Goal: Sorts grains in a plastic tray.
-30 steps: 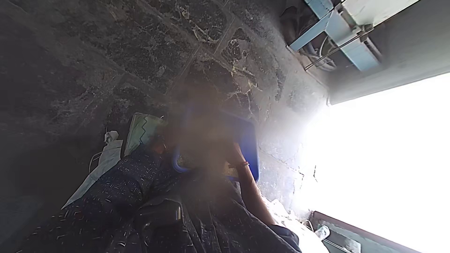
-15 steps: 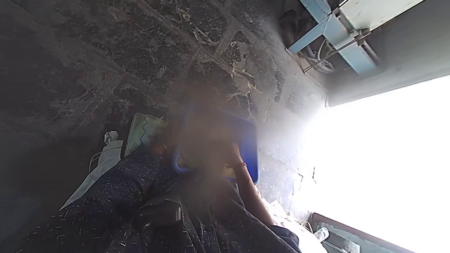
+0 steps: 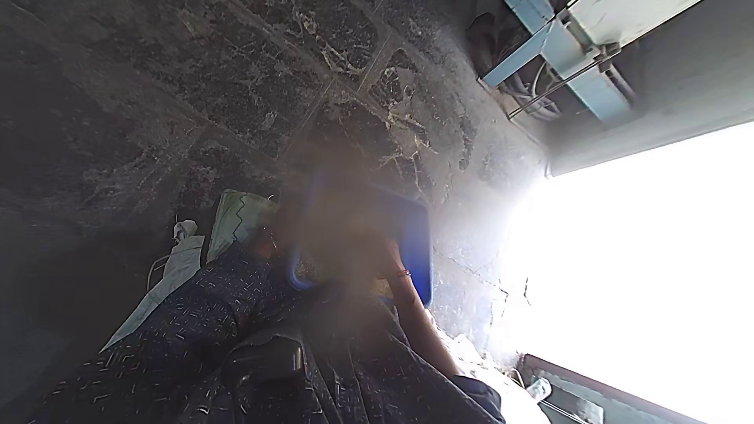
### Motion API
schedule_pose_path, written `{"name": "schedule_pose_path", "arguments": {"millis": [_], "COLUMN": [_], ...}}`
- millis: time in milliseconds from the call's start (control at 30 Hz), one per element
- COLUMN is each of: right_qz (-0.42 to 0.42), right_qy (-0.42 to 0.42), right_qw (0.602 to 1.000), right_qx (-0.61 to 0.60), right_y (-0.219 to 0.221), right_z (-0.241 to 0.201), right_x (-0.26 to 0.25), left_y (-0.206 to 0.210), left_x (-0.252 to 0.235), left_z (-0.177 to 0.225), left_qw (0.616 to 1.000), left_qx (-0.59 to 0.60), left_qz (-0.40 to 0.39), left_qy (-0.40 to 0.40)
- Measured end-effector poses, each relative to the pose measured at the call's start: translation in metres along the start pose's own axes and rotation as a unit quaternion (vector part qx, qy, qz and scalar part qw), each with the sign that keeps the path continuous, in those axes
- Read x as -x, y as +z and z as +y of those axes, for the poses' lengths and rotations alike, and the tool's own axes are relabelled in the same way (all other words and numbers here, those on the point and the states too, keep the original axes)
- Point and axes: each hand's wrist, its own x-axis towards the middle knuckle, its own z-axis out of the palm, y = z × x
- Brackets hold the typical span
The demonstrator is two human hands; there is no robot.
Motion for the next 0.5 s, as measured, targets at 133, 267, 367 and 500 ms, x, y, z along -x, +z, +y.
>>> {"name": "schedule_pose_path", "arguments": {"millis": [133,267,367,500], "right_qz": [-0.003,-0.007,-0.008,0.001], "right_qy": [0.001,0.004,0.002,-0.009], "right_qw": [1.000,1.000,1.000,1.000], "right_qx": [0.002,0.001,0.006,0.008], "right_y": [0.000,-0.002,-0.002,-0.001], "right_z": [0.000,-0.002,-0.003,-0.001], "right_x": [0.000,0.001,0.001,0.000], "left_y": [-0.007,-0.008,-0.008,-0.002], "left_x": [-0.016,-0.014,-0.012,-0.001], "left_z": [-0.028,-0.024,-0.020,0.000], "left_qw": [0.999,0.999,0.999,1.000], "left_qx": [-0.029,-0.025,-0.031,-0.018], "left_qz": [-0.025,-0.025,-0.030,-0.010], "left_qy": [0.032,0.017,0.021,-0.006]}}
